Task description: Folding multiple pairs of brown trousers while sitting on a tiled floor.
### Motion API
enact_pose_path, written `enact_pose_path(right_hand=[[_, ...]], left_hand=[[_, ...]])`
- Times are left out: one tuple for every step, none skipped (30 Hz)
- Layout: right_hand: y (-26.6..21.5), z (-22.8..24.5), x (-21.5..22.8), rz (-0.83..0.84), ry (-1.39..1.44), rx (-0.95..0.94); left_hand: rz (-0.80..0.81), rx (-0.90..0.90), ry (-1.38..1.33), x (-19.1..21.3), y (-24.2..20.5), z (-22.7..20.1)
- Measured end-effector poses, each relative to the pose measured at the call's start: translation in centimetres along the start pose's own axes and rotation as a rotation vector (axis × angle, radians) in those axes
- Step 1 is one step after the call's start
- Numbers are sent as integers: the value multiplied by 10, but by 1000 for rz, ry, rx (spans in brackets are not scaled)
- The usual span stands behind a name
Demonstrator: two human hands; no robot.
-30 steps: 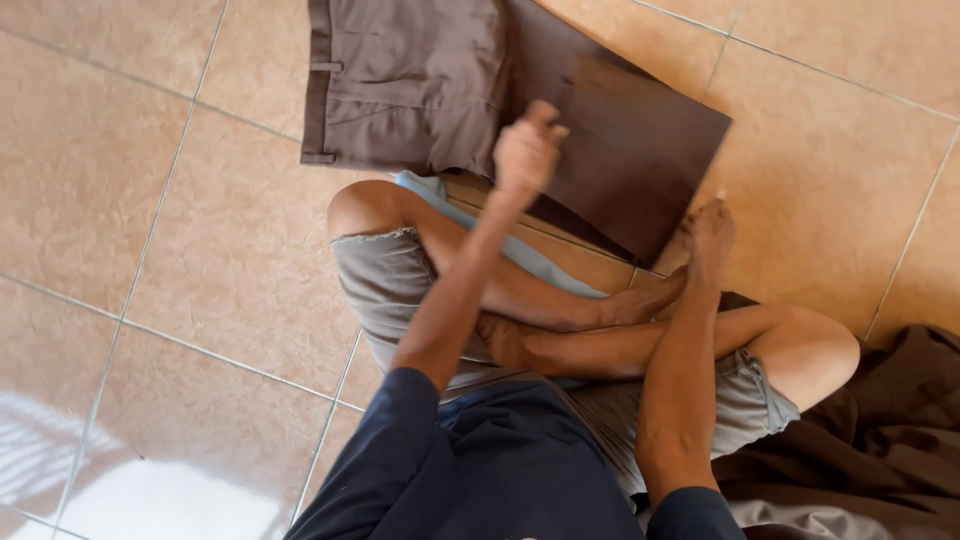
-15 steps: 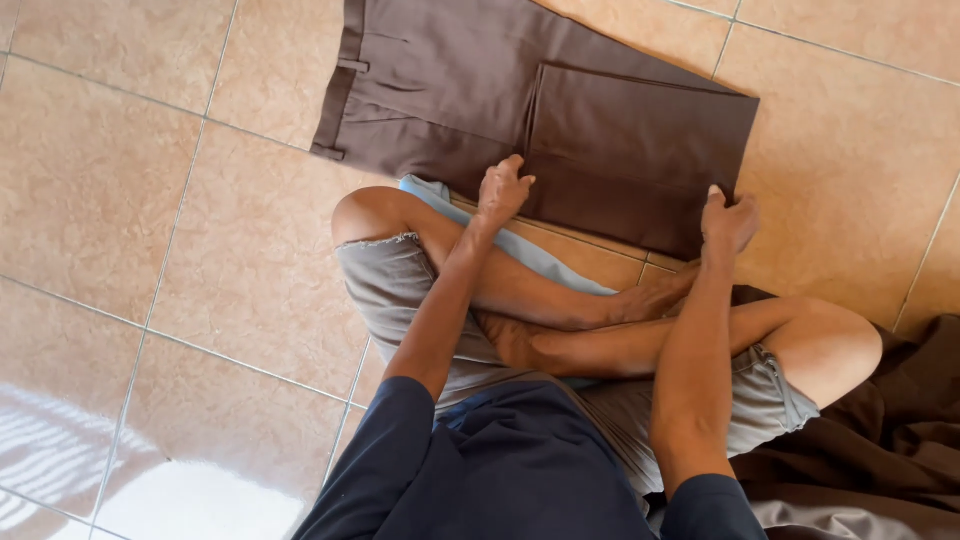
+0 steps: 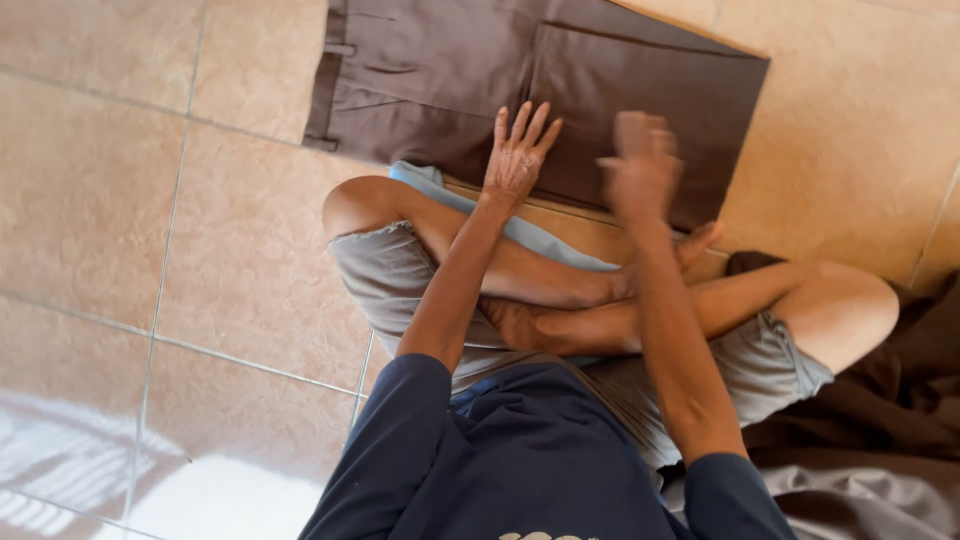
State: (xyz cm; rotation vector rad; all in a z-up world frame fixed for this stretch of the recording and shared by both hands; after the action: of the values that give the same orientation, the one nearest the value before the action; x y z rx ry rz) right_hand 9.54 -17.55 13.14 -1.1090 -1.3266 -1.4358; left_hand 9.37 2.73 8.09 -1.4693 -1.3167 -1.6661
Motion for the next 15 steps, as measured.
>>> enact_pose_path(right_hand=[[-12, 25, -16, -28, 32, 206], [-24, 49, -31, -57, 63, 415], [-23, 41, -28, -55, 54, 389], [-20, 34, -34, 117, 113, 301], [-19, 29, -39, 287, 176, 210], [-12, 3, -41, 281, 176, 196], [-4, -26, -44, 266, 108, 92], [1, -54, -48, 259, 38, 4], [8, -74, -47, 261, 36, 5], [15, -97, -59, 467, 102, -137], [20, -117, -70, 674, 166, -280], [20, -117, -73, 671, 165, -257], [22, -117, -73, 599, 174, -230], [20, -117, -73, 532, 185, -207], [18, -124, -96, 533, 187, -189]], left_hand=[[74, 32, 11, -10, -2, 0], [145, 67, 24, -20, -3, 0], [149, 41, 15, -29, -4, -2], [167, 53, 28, -37, -8, 1], [185, 65, 42, -44, -11, 6], [182, 50, 42, -47, -9, 5], [181, 48, 64, -49, -8, 6], [184, 65, 83, -51, -14, 6], [186, 67, 81, -51, -13, 4], [185, 71, 70, -50, -12, 5], [185, 75, 58, -48, -12, 6], [177, 95, 66, -50, -12, 8], [179, 98, 50, -53, -12, 8], [186, 98, 33, -57, -15, 8], [183, 114, 39, -55, -16, 10]])
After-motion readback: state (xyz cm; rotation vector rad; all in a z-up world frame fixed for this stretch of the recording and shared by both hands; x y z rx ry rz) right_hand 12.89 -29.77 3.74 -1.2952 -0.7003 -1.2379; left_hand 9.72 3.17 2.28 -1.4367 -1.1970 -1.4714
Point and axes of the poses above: each hand's wrist, its own y-axis towards the middle knuckle, its own x-axis out of the back of the hand, z = x × y, the point moved 6 cm from there along y, towards the middle knuckle, and after that the axes turned 8 degrees about -x, right-handed, at the moved point
